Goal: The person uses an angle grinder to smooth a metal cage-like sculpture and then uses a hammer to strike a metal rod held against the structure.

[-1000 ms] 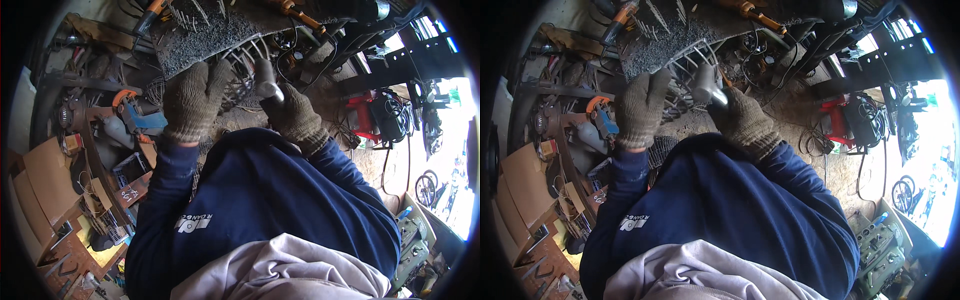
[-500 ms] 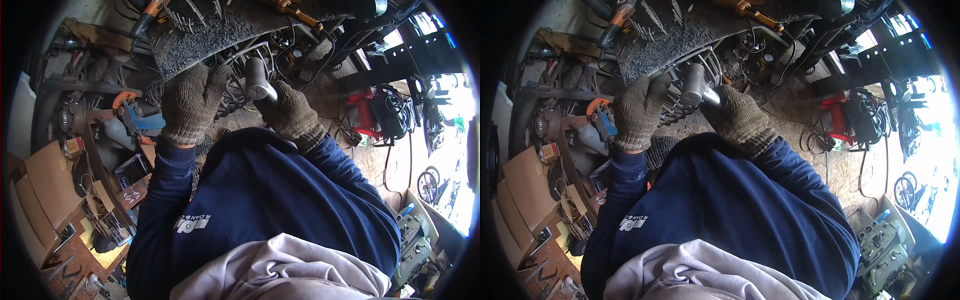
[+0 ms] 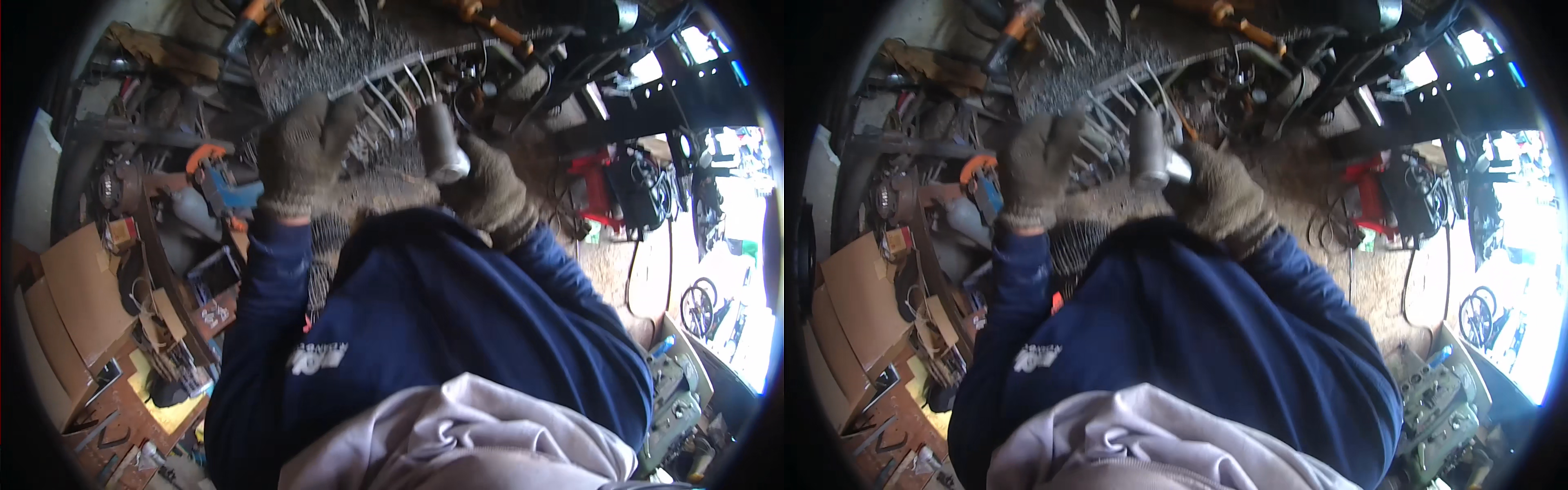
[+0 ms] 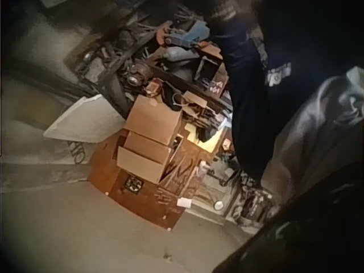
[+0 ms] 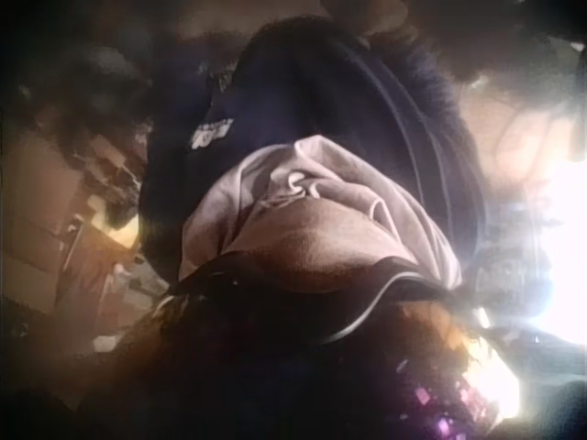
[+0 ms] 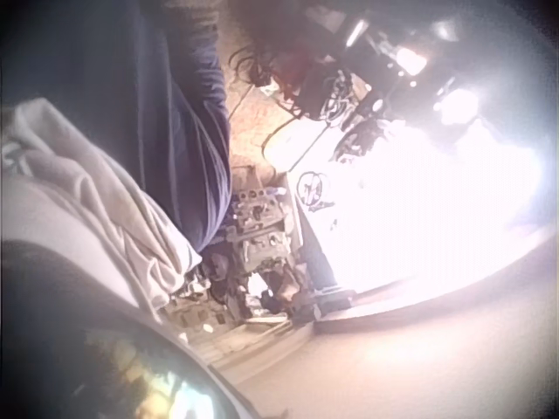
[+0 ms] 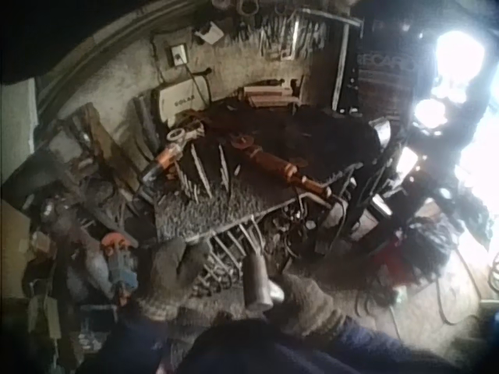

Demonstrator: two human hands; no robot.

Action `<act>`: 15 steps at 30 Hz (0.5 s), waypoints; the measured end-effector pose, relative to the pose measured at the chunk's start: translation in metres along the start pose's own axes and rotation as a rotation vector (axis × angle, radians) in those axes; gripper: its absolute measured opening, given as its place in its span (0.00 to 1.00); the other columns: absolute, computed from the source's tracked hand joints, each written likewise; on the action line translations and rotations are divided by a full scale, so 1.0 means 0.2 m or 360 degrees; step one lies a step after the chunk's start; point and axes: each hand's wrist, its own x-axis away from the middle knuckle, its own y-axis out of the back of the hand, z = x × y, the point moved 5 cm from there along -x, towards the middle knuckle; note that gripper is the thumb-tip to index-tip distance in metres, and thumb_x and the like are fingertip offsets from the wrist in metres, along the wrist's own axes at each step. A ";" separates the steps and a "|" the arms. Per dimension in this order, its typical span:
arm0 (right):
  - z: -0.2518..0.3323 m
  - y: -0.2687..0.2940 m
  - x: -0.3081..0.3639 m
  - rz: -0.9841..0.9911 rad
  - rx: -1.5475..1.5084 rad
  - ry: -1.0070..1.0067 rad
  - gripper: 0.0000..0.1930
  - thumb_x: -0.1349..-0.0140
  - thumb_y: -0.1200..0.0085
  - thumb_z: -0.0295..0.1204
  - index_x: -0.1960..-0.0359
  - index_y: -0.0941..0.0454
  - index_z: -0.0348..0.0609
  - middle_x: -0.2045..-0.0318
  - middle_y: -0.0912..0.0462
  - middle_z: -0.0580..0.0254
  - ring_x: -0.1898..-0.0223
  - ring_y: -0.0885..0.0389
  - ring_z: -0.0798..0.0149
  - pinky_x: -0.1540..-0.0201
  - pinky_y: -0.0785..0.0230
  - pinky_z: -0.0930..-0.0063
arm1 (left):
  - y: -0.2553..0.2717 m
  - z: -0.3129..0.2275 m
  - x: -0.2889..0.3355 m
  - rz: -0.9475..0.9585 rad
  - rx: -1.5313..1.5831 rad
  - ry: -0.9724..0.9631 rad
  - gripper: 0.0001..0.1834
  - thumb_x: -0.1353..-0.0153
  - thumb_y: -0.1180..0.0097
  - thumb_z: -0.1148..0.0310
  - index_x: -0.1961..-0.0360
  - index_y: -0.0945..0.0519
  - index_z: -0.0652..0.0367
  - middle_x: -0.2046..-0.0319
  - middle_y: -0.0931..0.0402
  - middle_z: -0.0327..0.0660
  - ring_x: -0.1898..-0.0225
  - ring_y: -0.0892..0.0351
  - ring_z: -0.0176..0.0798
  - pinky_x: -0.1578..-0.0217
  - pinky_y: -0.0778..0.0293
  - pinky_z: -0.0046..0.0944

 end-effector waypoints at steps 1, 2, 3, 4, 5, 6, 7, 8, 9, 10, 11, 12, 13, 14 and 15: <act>0.06 0.01 -0.01 0.0021 0.0130 -0.0092 0.23 0.45 0.35 0.32 0.47 0.22 0.43 0.58 0.14 0.48 0.56 0.14 0.47 0.53 0.22 0.58 | 0.00 -0.04 0.03 0.0003 -0.0134 0.0023 0.23 0.31 0.44 0.51 0.73 0.21 0.61 0.80 0.26 0.50 0.80 0.25 0.46 0.75 0.31 0.42; 0.09 -0.01 0.03 0.0066 0.0247 -0.0220 0.22 0.44 0.36 0.32 0.47 0.22 0.44 0.59 0.14 0.49 0.57 0.14 0.47 0.54 0.22 0.58 | -0.01 -0.06 0.04 -0.0006 -0.0126 -0.0016 0.24 0.31 0.44 0.50 0.73 0.22 0.62 0.80 0.27 0.51 0.80 0.25 0.47 0.75 0.32 0.43; 0.11 0.00 0.03 0.0066 0.0235 -0.0137 0.21 0.44 0.36 0.33 0.47 0.22 0.44 0.60 0.14 0.49 0.57 0.14 0.47 0.54 0.22 0.58 | -0.01 -0.07 0.04 -0.0014 -0.0117 -0.0054 0.24 0.31 0.44 0.50 0.74 0.22 0.62 0.80 0.27 0.51 0.80 0.26 0.47 0.75 0.32 0.43; 0.13 0.01 0.03 0.0067 0.0222 -0.0053 0.20 0.43 0.36 0.33 0.48 0.22 0.44 0.60 0.14 0.49 0.57 0.14 0.47 0.55 0.21 0.58 | -0.02 -0.07 0.05 -0.0024 -0.0109 -0.0093 0.24 0.31 0.44 0.50 0.74 0.22 0.62 0.80 0.28 0.51 0.80 0.26 0.48 0.75 0.32 0.44; 0.14 0.01 0.03 0.0071 0.0210 0.0029 0.20 0.42 0.37 0.33 0.48 0.22 0.45 0.61 0.14 0.49 0.57 0.14 0.47 0.55 0.21 0.58 | -0.02 -0.08 0.06 -0.0017 -0.0095 -0.0101 0.24 0.31 0.43 0.51 0.74 0.22 0.62 0.80 0.27 0.51 0.79 0.25 0.50 0.75 0.32 0.44; 0.09 0.00 0.01 0.0029 0.0185 -0.0057 0.19 0.42 0.37 0.34 0.48 0.22 0.45 0.61 0.14 0.50 0.58 0.14 0.48 0.55 0.21 0.58 | -0.03 -0.08 0.06 -0.0004 -0.0068 -0.0127 0.23 0.32 0.43 0.52 0.74 0.22 0.62 0.80 0.27 0.51 0.79 0.25 0.51 0.75 0.32 0.44; 0.02 -0.03 -0.03 -0.0013 0.0160 -0.0142 0.19 0.42 0.37 0.34 0.48 0.21 0.45 0.62 0.14 0.50 0.58 0.14 0.48 0.56 0.21 0.58 | -0.04 -0.09 0.05 0.0010 -0.0041 -0.0152 0.22 0.32 0.42 0.53 0.74 0.22 0.62 0.80 0.27 0.51 0.78 0.24 0.52 0.75 0.31 0.45; 0.00 -0.05 -0.06 -0.0044 0.0129 -0.0201 0.19 0.41 0.37 0.34 0.49 0.21 0.45 0.62 0.14 0.51 0.59 0.13 0.49 0.56 0.21 0.58 | -0.03 -0.09 0.05 0.0002 -0.0031 -0.0170 0.22 0.32 0.42 0.53 0.73 0.22 0.62 0.80 0.26 0.51 0.78 0.24 0.53 0.75 0.31 0.45; 0.01 -0.03 -0.08 -0.0003 0.0258 -0.0348 0.22 0.44 0.34 0.37 0.49 0.21 0.46 0.62 0.14 0.52 0.59 0.13 0.51 0.56 0.21 0.61 | -0.03 -0.09 0.05 -0.0034 -0.0053 -0.0216 0.21 0.32 0.42 0.54 0.73 0.22 0.62 0.80 0.26 0.51 0.77 0.23 0.53 0.75 0.31 0.45; 0.05 0.00 -0.06 -0.0045 0.0223 -0.0154 0.23 0.45 0.33 0.37 0.49 0.21 0.45 0.62 0.14 0.52 0.59 0.13 0.51 0.56 0.21 0.61 | -0.03 -0.08 0.05 -0.0069 -0.0074 -0.0263 0.20 0.32 0.41 0.55 0.73 0.21 0.62 0.80 0.25 0.50 0.77 0.23 0.54 0.75 0.30 0.45; 0.08 0.04 -0.03 -0.0079 0.0186 0.0043 0.24 0.46 0.32 0.38 0.49 0.21 0.44 0.62 0.14 0.52 0.59 0.12 0.51 0.56 0.21 0.62 | -0.02 -0.07 0.06 -0.0107 -0.0098 -0.0303 0.20 0.32 0.41 0.55 0.73 0.21 0.61 0.80 0.25 0.50 0.77 0.22 0.54 0.75 0.30 0.45; 0.13 0.06 0.02 -0.0108 0.0142 0.0227 0.25 0.48 0.31 0.38 0.49 0.21 0.44 0.62 0.14 0.51 0.59 0.12 0.51 0.55 0.21 0.63 | -0.03 -0.05 0.07 -0.0125 -0.0102 -0.0330 0.19 0.32 0.41 0.55 0.72 0.20 0.61 0.79 0.24 0.50 0.76 0.21 0.53 0.75 0.30 0.45; 0.19 0.07 0.03 -0.0073 0.0006 0.0388 0.25 0.51 0.30 0.37 0.51 0.21 0.42 0.62 0.13 0.50 0.58 0.12 0.50 0.54 0.21 0.64 | -0.03 -0.02 0.06 -0.0144 -0.0107 -0.0357 0.19 0.33 0.41 0.56 0.72 0.20 0.61 0.79 0.24 0.50 0.76 0.21 0.53 0.75 0.29 0.45; 0.11 -0.03 0.01 0.0365 -0.0261 0.0156 0.26 0.53 0.29 0.38 0.53 0.20 0.41 0.64 0.14 0.49 0.61 0.13 0.50 0.57 0.21 0.64 | -0.03 -0.03 0.05 -0.0168 -0.0101 -0.0404 0.18 0.33 0.40 0.56 0.72 0.19 0.61 0.79 0.23 0.50 0.76 0.20 0.52 0.74 0.29 0.45; 0.12 0.01 0.02 0.0247 -0.0020 0.0397 0.25 0.52 0.30 0.39 0.53 0.20 0.40 0.66 0.15 0.49 0.62 0.13 0.50 0.58 0.21 0.62 | -0.03 -0.04 0.04 -0.0153 -0.0095 -0.0404 0.18 0.33 0.40 0.56 0.71 0.19 0.61 0.78 0.23 0.50 0.75 0.20 0.53 0.74 0.29 0.45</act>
